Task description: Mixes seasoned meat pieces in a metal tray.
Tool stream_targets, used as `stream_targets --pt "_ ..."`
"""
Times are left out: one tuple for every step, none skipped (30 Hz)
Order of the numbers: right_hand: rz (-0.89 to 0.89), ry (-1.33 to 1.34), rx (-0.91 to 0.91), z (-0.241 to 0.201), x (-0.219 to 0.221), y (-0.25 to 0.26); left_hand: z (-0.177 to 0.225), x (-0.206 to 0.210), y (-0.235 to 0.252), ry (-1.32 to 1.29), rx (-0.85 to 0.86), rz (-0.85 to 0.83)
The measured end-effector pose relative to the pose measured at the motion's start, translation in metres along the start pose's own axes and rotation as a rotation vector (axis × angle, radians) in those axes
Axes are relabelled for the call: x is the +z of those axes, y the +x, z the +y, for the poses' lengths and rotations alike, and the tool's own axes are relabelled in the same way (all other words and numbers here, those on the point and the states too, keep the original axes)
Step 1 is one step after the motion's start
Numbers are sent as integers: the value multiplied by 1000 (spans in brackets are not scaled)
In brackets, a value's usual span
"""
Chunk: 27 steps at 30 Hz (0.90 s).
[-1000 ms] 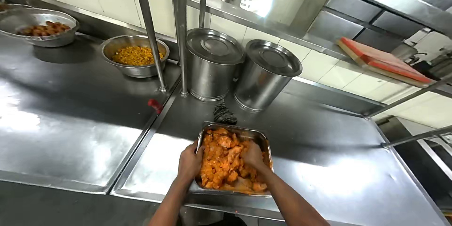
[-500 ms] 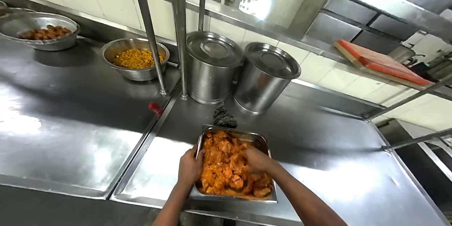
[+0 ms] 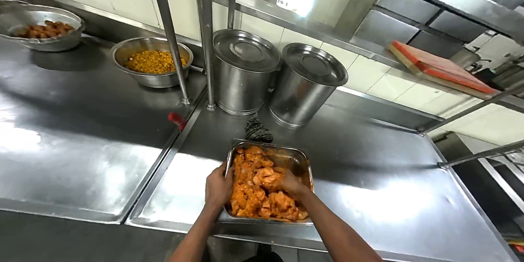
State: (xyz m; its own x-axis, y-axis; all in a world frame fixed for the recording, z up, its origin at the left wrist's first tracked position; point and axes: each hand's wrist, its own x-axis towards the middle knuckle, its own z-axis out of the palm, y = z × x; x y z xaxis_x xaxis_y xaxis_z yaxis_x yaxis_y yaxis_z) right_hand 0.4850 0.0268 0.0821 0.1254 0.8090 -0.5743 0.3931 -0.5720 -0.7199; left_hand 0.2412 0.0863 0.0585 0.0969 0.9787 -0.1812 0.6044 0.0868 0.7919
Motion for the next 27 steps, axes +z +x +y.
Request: stream_targets --pt "-5 168 -31 2 -1 -3 0 0 -1 -7 1 8" --pt "-1 277 -73 1 -3 -9 -1 0 -2 -16 1 22" --pt "10 321 -123 -4 -9 -19 -2 1 -3 -26 1 38" --pt "14 291 -166 -13 -18 -33 -3 2 -4 -34 3 56" --pt "27 191 -205 -26 -30 -51 -3 2 -6 -40 1 70" --pt "55 60 -240 -39 -41 -69 -2 2 -7 -44 -6 75" --pt "85 -70 -266 -52 -50 -84 -2 2 -7 -50 -16 76" --pt "127 -194 -289 -60 -56 -95 -2 2 -8 -55 -23 78" --pt "182 -304 -311 -65 -59 -104 -2 2 -8 -59 -26 75" --pt "259 -394 -334 -64 -57 -109 -2 2 -8 -60 -23 78" --pt "342 -465 -354 -58 -52 -108 -2 2 -8 -55 -19 82" --pt "392 -519 -363 -45 -46 -101 -3 2 -8 -50 -12 90" --pt "351 -576 -320 -31 -41 -91 -3 2 -7 -48 -4 102" --pt "203 -649 -207 -18 -41 -82 -4 4 -8 -54 3 108" --pt "46 -713 -118 -6 -42 -75 -4 5 -10 -57 2 104" --pt "-56 -744 -80 2 -45 -72 -3 5 -10 -55 -2 100" --pt "-100 -751 -71 4 -49 -72 -2 4 -9 -56 -8 100" --pt "-117 -755 -56 3 -52 -74 -2 4 -8 -62 -15 103" --pt "-127 -756 -23 5 -49 -76 -2 4 -9 -65 -17 107" --pt "-117 -745 32 9 -41 -76 -3 5 -10 -64 -11 110" --pt "-85 -713 102 11 -29 -72 -3 5 -10 -65 3 115" --pt "-31 -676 176 12 -15 -66 -2 6 -10 -62 11 115" --pt "31 -634 243 12 -1 -58 -2 6 -10 -50 19 110" --pt "92 -584 279 10 10 -50 -2 5 -9 -31 27 98" --pt "144 -504 278 6 18 -41 -1 4 -6 -11 35 82" --pt "190 -361 249 4 24 -36 -3 3 -6 0 42 64" --pt "264 -129 189 9 30 -33 -6 4 -8 4 46 45"
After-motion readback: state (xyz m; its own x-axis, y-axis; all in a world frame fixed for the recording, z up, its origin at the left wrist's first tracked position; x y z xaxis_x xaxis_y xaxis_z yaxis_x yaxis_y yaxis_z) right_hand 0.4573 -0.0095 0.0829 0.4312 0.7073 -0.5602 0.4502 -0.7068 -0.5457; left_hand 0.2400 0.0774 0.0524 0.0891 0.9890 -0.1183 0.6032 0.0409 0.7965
